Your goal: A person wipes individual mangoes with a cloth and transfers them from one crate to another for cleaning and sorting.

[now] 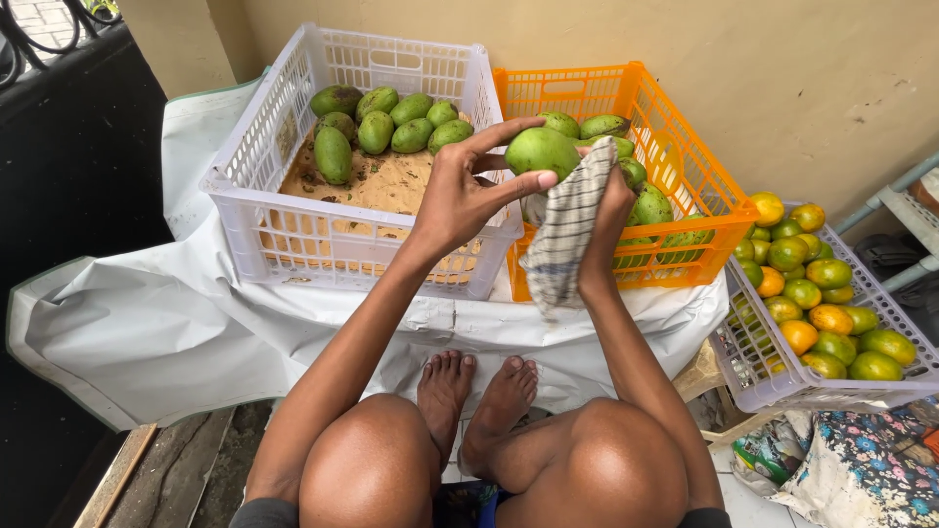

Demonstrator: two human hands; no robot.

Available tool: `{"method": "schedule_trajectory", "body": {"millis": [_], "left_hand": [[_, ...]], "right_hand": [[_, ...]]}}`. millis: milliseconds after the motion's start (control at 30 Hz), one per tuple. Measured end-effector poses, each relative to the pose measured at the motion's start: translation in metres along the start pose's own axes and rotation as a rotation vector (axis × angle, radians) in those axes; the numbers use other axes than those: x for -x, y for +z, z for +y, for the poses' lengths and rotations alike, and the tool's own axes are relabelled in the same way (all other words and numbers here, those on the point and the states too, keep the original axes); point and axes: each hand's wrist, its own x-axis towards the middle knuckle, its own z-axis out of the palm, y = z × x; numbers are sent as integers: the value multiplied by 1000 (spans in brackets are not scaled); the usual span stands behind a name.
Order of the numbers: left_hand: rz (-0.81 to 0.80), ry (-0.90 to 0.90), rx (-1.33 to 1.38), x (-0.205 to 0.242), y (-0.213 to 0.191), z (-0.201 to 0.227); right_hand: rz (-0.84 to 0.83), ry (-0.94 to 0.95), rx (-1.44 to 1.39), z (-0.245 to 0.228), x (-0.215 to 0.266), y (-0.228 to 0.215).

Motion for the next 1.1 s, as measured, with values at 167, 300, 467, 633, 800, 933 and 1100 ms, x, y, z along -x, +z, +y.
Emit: {"method": "schedule_trajectory", "body": {"millis": [167, 300, 467, 633, 800, 933, 1100], "left_hand": [[69, -7, -104, 1, 4, -6], [50, -10, -35, -1, 6, -4], [-157, 71, -6, 2, -2, 25], [-226, 78, -29, 1, -2, 26], [-138, 26, -105, 4, 0, 8], [-67, 18, -71, 2, 2, 4], [130, -9, 21, 3, 6, 0]], "right_hand": [[-19, -155, 0, -13, 0, 1], [-48, -279, -69, -12, -1, -1], [-201, -18, -188, -9, -4, -4], [-319, 103, -127, 71, 10, -4], [-460, -12, -3, 162, 30, 4], [-391, 33, 98, 157, 37, 14], [11, -253, 41, -9, -2, 4]]}}
